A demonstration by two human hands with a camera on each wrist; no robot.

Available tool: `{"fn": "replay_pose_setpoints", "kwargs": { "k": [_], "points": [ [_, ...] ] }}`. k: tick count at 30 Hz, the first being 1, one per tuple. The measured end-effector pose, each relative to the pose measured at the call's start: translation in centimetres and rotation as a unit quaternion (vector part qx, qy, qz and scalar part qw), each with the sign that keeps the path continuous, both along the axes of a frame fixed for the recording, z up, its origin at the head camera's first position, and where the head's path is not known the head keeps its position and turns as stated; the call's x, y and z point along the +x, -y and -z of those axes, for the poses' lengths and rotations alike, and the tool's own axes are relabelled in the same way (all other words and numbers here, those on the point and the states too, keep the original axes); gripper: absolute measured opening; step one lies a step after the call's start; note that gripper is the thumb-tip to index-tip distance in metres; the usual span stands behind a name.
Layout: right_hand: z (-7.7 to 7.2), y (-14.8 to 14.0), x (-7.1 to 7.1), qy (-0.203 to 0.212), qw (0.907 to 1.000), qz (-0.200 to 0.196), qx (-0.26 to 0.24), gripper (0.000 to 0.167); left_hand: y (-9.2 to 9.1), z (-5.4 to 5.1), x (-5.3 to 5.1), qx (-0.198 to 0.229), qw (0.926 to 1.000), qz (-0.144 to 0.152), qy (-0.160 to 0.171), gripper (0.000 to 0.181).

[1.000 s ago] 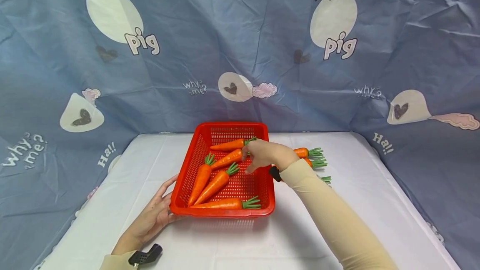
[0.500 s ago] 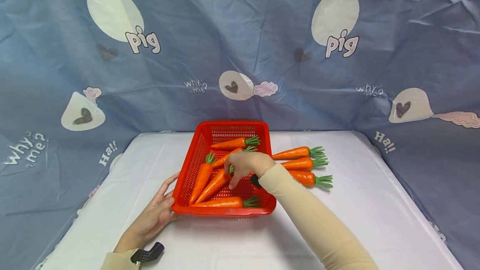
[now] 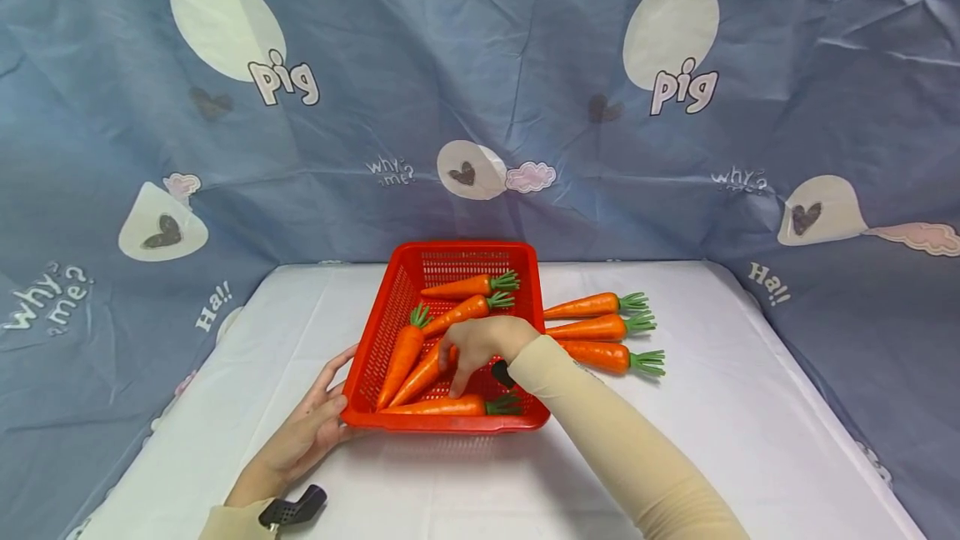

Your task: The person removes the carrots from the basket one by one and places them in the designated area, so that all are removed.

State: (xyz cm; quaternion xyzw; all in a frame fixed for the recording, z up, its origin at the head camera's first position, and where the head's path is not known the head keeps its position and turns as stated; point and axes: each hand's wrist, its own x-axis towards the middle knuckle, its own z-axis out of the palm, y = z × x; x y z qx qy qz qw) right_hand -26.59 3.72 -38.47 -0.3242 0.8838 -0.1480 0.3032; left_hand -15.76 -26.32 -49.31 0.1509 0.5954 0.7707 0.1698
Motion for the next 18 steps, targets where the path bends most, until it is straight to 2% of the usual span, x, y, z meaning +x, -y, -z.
{"fn": "replay_pose_setpoints", "kwargs": {
  "k": [7, 14, 18],
  "points": [
    [0.0, 0.1, 0.0, 0.039, 0.9991, -0.015, -0.002, 0.040, 0.1, 0.1, 0.0, 0.000, 1.0000, -0.003, 0.001, 0.074],
    [0.7, 0.0, 0.0, 0.068, 0.9965, -0.042, 0.025, 0.024, 0.1, 0.3, -0.1, 0.007, 0.9999, 0.005, -0.011, 0.073],
    [0.9, 0.0, 0.0, 0.072, 0.9958, -0.048, 0.029, 0.022, 0.1, 0.2, 0.0, 0.000, 0.9999, 0.000, -0.013, 0.073]
  ]
}}
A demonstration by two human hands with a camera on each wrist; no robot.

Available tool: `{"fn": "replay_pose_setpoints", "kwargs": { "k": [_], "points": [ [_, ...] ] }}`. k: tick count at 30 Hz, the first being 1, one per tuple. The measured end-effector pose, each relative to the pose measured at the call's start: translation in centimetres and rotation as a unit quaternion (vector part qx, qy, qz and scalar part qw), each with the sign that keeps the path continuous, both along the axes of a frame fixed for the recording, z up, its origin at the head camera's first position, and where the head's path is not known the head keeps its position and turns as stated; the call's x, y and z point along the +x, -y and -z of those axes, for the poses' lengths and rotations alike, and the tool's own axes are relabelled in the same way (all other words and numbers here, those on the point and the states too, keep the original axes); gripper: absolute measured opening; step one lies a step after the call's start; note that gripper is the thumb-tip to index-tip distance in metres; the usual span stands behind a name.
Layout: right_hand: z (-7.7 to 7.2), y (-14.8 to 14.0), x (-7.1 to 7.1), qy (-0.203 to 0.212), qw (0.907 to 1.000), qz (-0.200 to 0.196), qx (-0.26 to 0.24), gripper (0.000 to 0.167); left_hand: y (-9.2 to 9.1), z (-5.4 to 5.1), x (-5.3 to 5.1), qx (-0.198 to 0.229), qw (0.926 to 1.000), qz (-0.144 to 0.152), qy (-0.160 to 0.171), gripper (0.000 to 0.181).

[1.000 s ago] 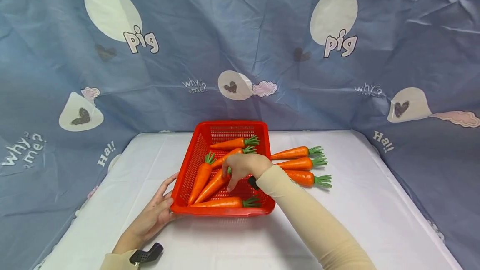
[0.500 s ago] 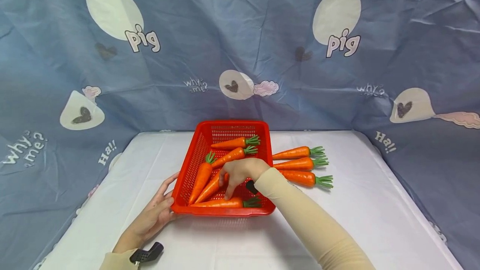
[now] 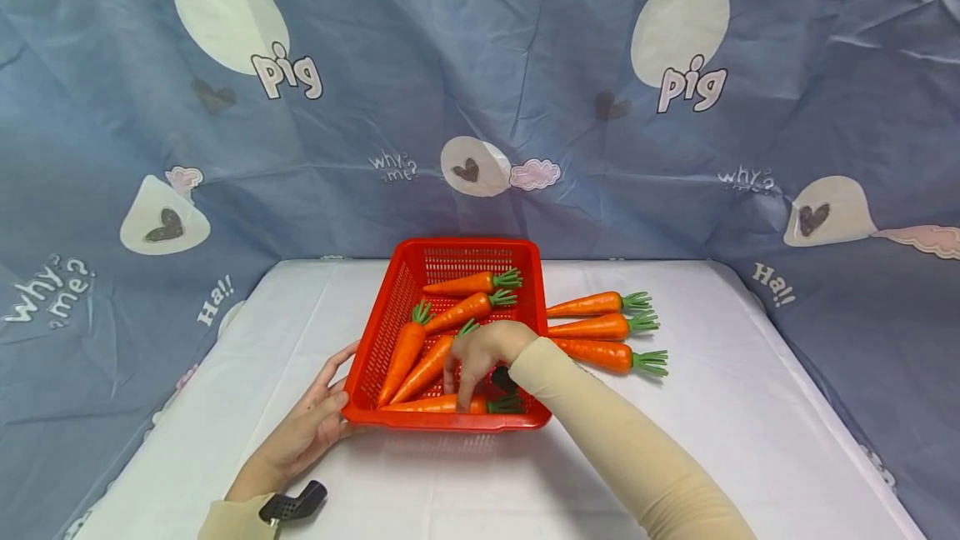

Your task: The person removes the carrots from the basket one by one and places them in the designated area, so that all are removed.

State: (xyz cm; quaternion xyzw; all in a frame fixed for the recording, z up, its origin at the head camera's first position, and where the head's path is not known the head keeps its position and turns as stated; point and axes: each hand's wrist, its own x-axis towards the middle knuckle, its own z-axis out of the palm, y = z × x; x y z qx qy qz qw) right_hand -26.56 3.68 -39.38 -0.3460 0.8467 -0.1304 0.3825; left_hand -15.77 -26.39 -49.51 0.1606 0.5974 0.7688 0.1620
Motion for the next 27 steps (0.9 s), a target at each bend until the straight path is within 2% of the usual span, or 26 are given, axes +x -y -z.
{"fn": "replay_pose_setpoints", "kwargs": {
  "k": [12, 27],
  "points": [
    [0.6, 0.3, -0.1, 0.007, 0.9998, -0.017, 0.011, 0.019, -0.1, -0.1, 0.0, 0.001, 1.0000, 0.002, -0.001, 0.073],
    [1.1, 0.2, -0.2, 0.020, 0.9998, -0.009, -0.002, 0.019, 0.0, -0.1, 0.0, 0.011, 0.9999, 0.008, 0.004, 0.073]
  ]
}}
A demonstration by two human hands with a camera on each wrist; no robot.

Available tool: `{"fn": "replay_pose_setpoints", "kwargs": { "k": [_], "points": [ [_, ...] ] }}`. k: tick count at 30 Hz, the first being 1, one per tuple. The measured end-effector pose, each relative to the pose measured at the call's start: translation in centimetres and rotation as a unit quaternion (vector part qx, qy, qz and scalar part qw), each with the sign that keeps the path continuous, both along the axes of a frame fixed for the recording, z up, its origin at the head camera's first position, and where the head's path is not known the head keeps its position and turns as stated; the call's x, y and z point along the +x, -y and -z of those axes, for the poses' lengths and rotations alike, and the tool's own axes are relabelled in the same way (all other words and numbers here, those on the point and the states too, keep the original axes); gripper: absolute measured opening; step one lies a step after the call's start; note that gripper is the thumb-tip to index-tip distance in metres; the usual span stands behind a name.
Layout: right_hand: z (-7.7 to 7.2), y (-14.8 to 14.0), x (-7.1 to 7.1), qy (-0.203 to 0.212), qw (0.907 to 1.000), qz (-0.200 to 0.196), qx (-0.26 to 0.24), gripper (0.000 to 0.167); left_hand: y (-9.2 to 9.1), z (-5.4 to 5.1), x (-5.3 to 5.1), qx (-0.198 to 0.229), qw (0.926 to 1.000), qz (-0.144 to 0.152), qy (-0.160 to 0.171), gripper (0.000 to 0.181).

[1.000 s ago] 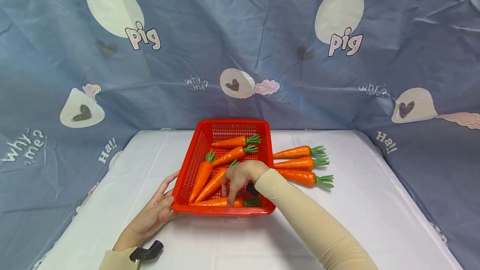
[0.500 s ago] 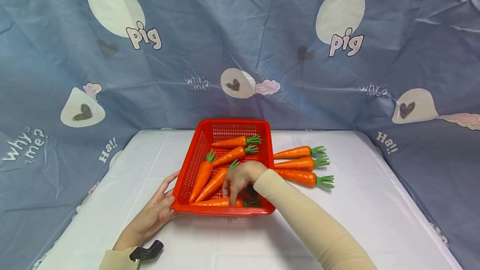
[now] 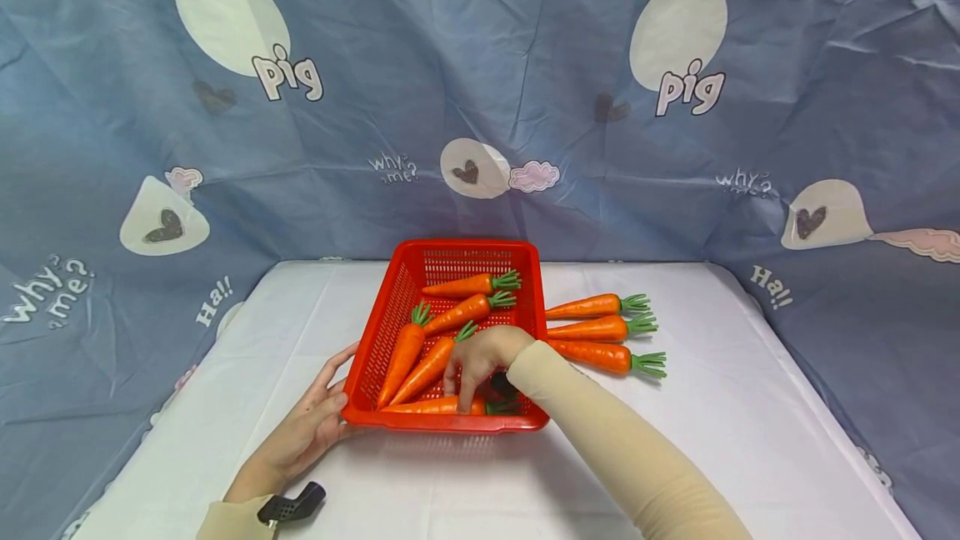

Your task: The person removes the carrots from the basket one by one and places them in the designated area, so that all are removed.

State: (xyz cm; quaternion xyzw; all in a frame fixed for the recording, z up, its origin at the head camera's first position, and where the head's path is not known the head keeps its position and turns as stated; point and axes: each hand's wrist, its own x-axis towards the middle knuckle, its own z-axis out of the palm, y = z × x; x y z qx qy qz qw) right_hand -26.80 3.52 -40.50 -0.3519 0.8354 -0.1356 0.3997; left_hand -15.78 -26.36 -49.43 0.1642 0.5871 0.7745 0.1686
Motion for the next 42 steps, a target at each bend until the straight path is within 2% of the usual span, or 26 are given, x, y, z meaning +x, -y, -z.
{"fn": "replay_pose_setpoints", "kwargs": {
  "k": [12, 20, 29, 35, 42],
  "points": [
    [0.1, -0.1, 0.1, 0.000, 1.0000, -0.005, -0.006, 0.019, -0.1, 0.1, -0.2, 0.001, 1.0000, 0.005, -0.002, 0.072],
    [-0.6, 0.3, 0.5, -0.040, 0.9984, -0.038, 0.013, 0.020, -0.1, 0.1, -0.1, -0.002, 1.0000, 0.000, 0.005, 0.073],
    [-1.3, 0.4, 0.8, -0.057, 0.9967, -0.057, 0.013, 0.017, 0.0, 0.0, 0.0, -0.001, 1.0000, 0.000, 0.008, 0.073],
    [-1.7, 0.3, 0.8, -0.060, 0.9973, -0.042, 0.004, 0.021, 0.1, 0.0, 0.0, -0.001, 1.0000, -0.001, 0.003, 0.073],
    [-3.0, -0.3, 0.8, -0.068, 0.9972, -0.029, 0.000, 0.025, 0.0, 0.1, -0.1, 0.005, 1.0000, 0.005, 0.003, 0.072]
  ]
}}
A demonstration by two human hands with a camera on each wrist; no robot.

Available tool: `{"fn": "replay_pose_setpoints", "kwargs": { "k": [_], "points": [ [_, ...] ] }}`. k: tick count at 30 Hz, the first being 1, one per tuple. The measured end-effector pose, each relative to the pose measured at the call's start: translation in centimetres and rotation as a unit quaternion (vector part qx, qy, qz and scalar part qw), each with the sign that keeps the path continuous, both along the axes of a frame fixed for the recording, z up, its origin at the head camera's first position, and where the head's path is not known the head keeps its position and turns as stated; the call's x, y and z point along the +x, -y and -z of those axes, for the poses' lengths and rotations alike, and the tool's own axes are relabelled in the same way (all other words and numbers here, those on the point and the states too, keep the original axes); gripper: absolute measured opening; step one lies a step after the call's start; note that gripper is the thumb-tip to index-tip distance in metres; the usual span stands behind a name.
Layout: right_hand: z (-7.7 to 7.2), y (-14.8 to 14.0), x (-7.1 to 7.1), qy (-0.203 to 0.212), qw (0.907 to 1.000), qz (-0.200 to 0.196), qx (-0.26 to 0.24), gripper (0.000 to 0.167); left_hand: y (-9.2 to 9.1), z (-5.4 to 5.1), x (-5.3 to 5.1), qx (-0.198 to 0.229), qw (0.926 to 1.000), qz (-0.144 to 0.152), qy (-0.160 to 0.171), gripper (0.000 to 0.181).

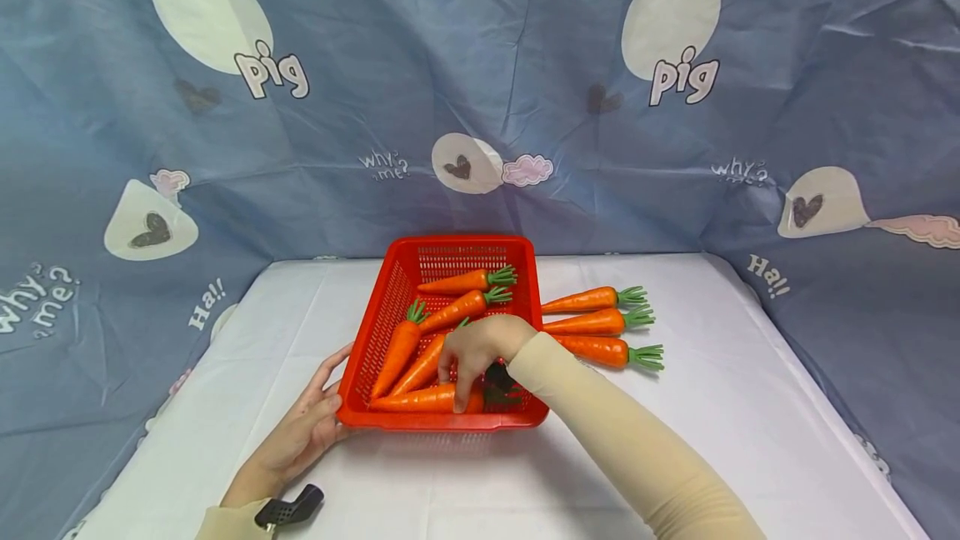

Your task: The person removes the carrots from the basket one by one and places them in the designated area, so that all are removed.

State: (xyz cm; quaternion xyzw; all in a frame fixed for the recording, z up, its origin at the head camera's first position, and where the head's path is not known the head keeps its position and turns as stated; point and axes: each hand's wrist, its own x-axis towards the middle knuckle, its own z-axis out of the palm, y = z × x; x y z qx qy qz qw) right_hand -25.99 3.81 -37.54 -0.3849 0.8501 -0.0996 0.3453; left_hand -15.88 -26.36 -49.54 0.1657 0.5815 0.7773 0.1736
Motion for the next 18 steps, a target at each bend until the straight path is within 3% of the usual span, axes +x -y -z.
{"fn": "replay_pose_setpoints", "kwargs": {
  "k": [18],
  "points": [
    [-2.8, -1.2, 0.1, 0.019, 0.9993, 0.019, -0.025, 0.029, 0.0, -0.1, 0.0, 0.000, 1.0000, -0.006, 0.006, 0.073]
  ]
}}
